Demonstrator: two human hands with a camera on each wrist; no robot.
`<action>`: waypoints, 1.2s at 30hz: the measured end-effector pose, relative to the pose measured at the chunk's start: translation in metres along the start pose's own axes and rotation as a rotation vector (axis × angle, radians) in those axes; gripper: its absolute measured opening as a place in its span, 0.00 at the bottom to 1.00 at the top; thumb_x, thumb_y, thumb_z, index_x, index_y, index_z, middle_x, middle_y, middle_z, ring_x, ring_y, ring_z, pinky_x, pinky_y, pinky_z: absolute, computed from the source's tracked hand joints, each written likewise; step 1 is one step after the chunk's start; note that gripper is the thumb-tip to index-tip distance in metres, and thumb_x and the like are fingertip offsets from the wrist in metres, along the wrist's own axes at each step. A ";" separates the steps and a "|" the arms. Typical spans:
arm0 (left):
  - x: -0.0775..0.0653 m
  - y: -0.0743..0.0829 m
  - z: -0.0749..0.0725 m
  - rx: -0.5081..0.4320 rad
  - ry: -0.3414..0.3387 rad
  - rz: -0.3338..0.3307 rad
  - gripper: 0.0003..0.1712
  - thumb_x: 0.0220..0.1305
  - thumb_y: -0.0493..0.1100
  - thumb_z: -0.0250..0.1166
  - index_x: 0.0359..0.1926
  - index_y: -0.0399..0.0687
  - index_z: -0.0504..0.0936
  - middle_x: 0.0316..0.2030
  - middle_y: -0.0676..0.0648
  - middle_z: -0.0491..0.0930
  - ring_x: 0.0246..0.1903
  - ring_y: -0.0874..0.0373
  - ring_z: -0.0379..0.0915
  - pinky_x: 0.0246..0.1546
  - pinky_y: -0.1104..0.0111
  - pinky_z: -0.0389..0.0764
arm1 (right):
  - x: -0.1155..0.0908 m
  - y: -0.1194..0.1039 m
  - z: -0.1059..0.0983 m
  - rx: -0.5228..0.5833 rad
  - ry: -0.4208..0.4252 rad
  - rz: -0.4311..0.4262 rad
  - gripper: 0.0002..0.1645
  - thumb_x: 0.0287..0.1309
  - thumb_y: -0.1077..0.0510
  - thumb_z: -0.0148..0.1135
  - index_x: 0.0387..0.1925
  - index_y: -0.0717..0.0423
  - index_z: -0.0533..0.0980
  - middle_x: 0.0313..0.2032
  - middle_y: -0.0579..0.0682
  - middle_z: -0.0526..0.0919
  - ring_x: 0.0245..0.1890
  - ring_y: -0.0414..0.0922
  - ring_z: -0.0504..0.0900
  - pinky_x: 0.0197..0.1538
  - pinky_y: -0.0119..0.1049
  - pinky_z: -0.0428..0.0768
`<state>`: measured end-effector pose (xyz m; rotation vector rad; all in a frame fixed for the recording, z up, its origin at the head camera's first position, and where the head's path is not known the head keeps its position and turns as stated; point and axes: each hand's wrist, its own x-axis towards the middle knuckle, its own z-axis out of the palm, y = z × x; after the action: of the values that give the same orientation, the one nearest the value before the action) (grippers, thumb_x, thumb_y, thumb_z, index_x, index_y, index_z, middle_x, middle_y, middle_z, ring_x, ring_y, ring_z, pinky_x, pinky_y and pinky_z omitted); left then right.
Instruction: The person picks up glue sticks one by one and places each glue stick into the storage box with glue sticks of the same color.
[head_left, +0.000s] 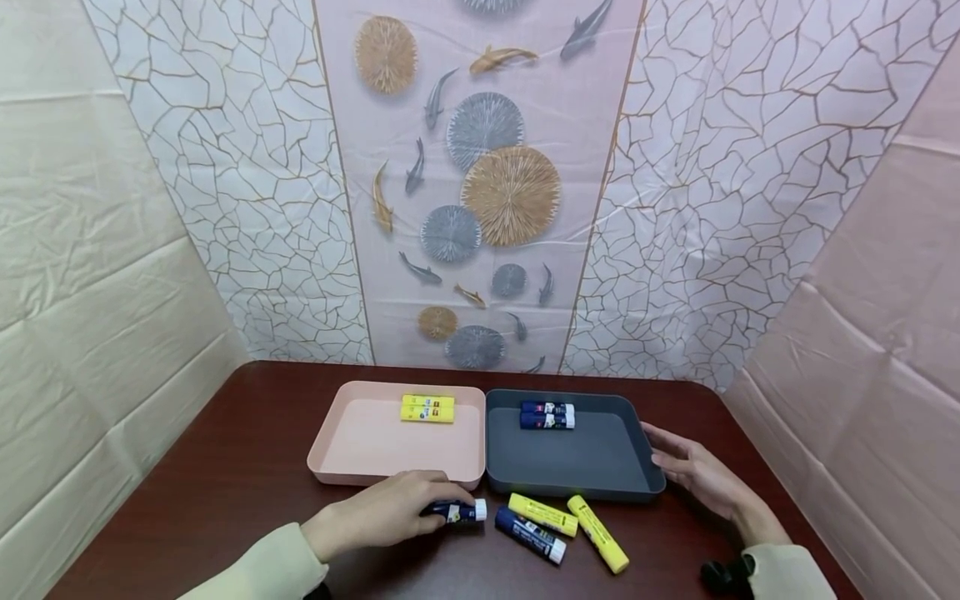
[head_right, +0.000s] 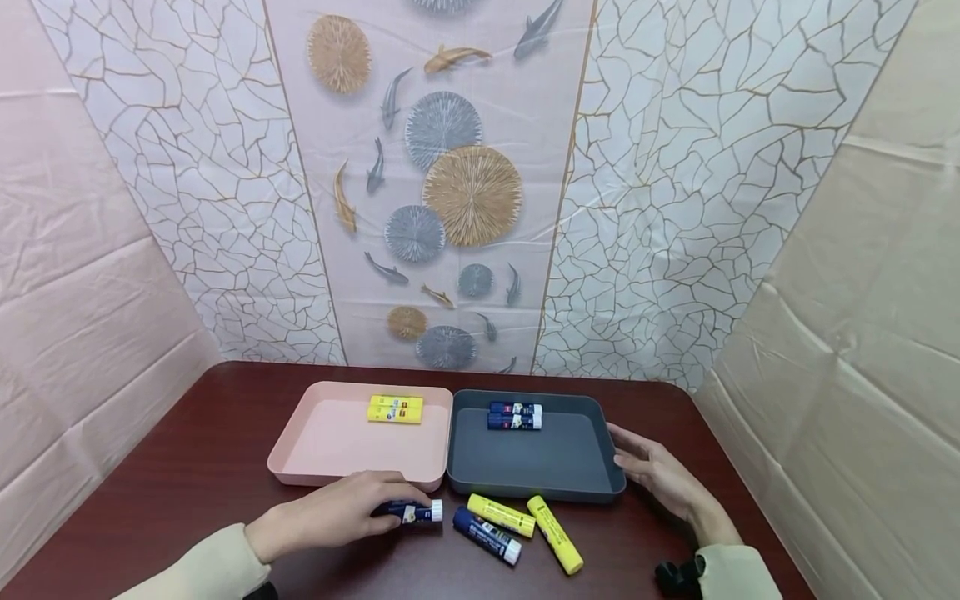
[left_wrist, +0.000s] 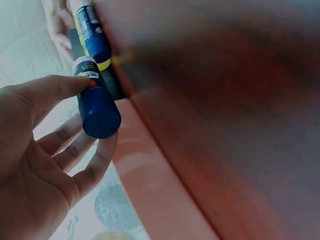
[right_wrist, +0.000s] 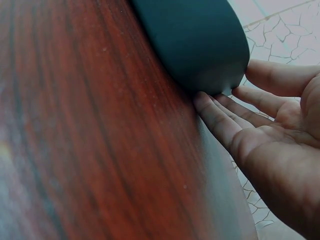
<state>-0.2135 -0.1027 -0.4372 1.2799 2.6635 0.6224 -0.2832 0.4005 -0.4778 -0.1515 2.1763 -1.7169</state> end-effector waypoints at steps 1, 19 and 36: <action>0.000 0.001 -0.003 -0.008 0.003 0.000 0.25 0.70 0.39 0.69 0.64 0.65 0.82 0.52 0.60 0.81 0.49 0.67 0.76 0.54 0.66 0.80 | 0.000 0.000 0.000 -0.003 -0.007 -0.005 0.46 0.77 0.54 0.57 0.83 0.57 0.45 0.81 0.65 0.46 0.67 0.41 0.73 0.59 0.30 0.78; 0.033 0.002 -0.016 -0.106 0.046 -0.009 0.24 0.72 0.40 0.67 0.65 0.65 0.82 0.50 0.59 0.82 0.44 0.68 0.74 0.49 0.71 0.78 | -0.001 0.000 -0.004 0.013 -0.026 -0.038 0.45 0.78 0.55 0.56 0.83 0.58 0.45 0.80 0.67 0.46 0.66 0.39 0.74 0.59 0.30 0.78; 0.067 0.007 -0.035 -0.093 0.074 0.050 0.25 0.72 0.39 0.65 0.67 0.63 0.81 0.55 0.60 0.82 0.50 0.64 0.74 0.56 0.67 0.76 | -0.001 0.002 -0.002 0.024 -0.031 -0.035 0.45 0.78 0.56 0.55 0.83 0.58 0.44 0.81 0.67 0.44 0.65 0.36 0.74 0.59 0.30 0.77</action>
<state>-0.2607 -0.0584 -0.3981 1.3272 2.6326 0.8058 -0.2826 0.4031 -0.4790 -0.2096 2.1420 -1.7468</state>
